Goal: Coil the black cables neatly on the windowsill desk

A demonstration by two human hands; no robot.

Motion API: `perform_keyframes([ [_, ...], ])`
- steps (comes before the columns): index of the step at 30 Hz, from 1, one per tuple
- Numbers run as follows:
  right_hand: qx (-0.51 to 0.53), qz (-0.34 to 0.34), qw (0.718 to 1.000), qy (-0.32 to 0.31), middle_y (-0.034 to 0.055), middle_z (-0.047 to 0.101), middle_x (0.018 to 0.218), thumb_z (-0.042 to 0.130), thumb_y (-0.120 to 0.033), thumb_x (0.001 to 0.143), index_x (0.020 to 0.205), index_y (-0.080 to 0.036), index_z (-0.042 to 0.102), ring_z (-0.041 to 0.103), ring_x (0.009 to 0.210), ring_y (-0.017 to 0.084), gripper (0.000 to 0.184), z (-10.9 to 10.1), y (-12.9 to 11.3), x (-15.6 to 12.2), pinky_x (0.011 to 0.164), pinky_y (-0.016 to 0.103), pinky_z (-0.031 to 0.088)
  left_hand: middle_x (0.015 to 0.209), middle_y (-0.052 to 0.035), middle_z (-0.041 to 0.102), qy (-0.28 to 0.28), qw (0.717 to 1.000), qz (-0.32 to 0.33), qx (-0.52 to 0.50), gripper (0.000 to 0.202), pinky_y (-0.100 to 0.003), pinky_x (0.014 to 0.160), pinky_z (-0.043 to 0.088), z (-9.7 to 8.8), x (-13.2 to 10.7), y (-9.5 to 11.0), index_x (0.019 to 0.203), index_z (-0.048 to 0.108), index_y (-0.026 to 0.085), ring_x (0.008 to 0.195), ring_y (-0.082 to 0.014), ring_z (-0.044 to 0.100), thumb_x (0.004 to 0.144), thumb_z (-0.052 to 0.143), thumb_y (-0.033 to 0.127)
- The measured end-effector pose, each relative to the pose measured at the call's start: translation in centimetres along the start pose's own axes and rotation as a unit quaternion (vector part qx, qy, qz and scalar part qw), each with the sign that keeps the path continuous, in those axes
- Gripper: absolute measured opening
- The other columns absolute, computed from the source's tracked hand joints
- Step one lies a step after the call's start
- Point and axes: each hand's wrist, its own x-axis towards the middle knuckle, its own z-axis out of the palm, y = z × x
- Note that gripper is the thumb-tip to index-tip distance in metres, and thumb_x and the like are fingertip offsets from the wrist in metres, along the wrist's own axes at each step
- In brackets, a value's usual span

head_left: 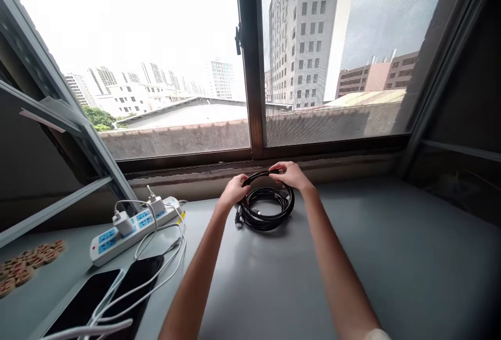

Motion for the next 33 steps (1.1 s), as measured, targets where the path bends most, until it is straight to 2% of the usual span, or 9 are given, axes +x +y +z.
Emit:
perform_keyframes([
  [2,0.001,0.024,0.999,-0.023,0.0019,0.063,0.079,0.064,-0.03,0.083,0.093,-0.016,0.065,0.059,0.061,0.011,0.017,1.4,1.7,0.1,0.056,0.023,0.05,0.102,-0.0101,0.066,0.037,0.998,-0.007,0.054,0.027,-0.03,0.081,0.047,1.9,0.9,-0.9,0.107,0.056,0.015,0.097,-0.0226,0.061,0.08,0.052,0.013],
  [5,-0.007,0.054,0.997,-0.046,0.0036,0.062,0.089,0.057,-0.03,0.089,0.097,-0.012,0.06,0.06,0.072,0.013,0.02,3.7,3.4,0.4,0.066,0.029,0.052,0.116,-0.0134,0.06,0.058,0.991,-0.025,0.118,0.029,-0.033,0.092,0.041,4.0,1.6,-1.9,0.109,0.057,0.014,0.111,-0.0244,0.053,0.081,0.049,0.011],
  [9,-0.019,0.061,0.996,-0.06,0.0059,0.06,0.101,0.056,-0.029,0.09,0.1,-0.013,0.06,0.058,0.09,0.017,0.019,5.6,4.5,0.9,0.08,0.037,0.05,0.116,-0.0114,0.059,0.067,0.98,-0.051,0.178,0.028,-0.039,0.091,0.043,5.0,1.7,-2.6,0.114,0.055,0.014,0.107,-0.0212,0.055,0.088,0.048,0.018],
  [13,-0.025,0.068,0.994,-0.087,0.0062,0.059,0.103,0.056,-0.03,0.09,0.103,-0.014,0.059,0.058,0.089,0.017,0.021,6.1,4.9,0.9,0.079,0.036,0.05,0.116,-0.0089,0.056,0.065,0.97,-0.081,0.221,0.029,-0.042,0.087,0.047,4.7,1.6,-2.7,0.112,0.055,0.015,0.102,-0.02,0.056,0.088,0.051,0.031],
  [19,-0.049,0.097,0.99,-0.088,0.0061,0.059,0.105,0.056,-0.03,0.09,0.103,-0.017,0.06,0.057,0.093,0.018,0.019,6.3,5.5,0.4,0.082,0.037,0.049,0.114,-0.0086,0.056,0.047,0.962,-0.091,0.252,0.029,-0.041,0.084,0.048,4.9,1.6,-2.7,0.111,0.055,0.015,0.1,-0.0195,0.056,0.087,0.052,0.031],
  [24,-0.016,0.061,0.993,-0.096,0.0056,0.06,0.1,0.057,-0.029,0.089,0.101,-0.013,0.06,0.059,0.088,0.017,0.02,5.7,5.7,0.3,0.078,0.036,0.051,0.112,-0.0082,0.057,0.036,0.966,-0.084,0.244,0.029,-0.041,0.085,0.047,4.2,1.6,-2.6,0.109,0.056,0.014,0.099,-0.0195,0.056,0.087,0.053,0.032],
  [27,0.01,0.032,0.997,-0.062,0.0057,0.061,0.1,0.061,-0.026,0.087,0.103,-0.012,0.06,0.06,0.088,0.017,0.021,4.6,5.0,0.4,0.078,0.036,0.051,0.113,-0.0113,0.057,0.069,0.968,-0.069,0.23,0.026,-0.04,0.09,0.042,2.9,1.1,-1.8,0.105,0.059,0.014,0.106,-0.0226,0.054,0.085,0.054,0.03],
  [30,0.025,0.004,1.0,0.006,0.0069,0.063,0.097,0.068,-0.02,0.078,0.102,-0.012,0.061,0.06,0.09,0.018,0.026,2.7,3.3,0.6,0.081,0.034,0.049,0.114,-0.0129,0.056,0.124,0.97,-0.017,0.208,0.028,-0.036,0.09,0.04,1.6,-0.5,0.6,0.108,0.059,0.015,0.108,-0.0246,0.052,0.086,0.048,0.03],
  [33,0.038,-0.037,0.995,0.081,0.0081,0.065,0.093,0.065,-0.019,0.075,0.101,-0.013,0.063,0.061,0.087,0.019,0.026,-0.5,0.0,0.6,0.077,0.031,0.049,0.107,-0.0068,0.058,0.166,0.968,0.061,0.181,0.027,-0.029,0.086,0.041,0.8,-3.8,4.2,0.104,0.061,0.02,0.1,-0.0197,0.056,0.089,0.041,0.032],
])
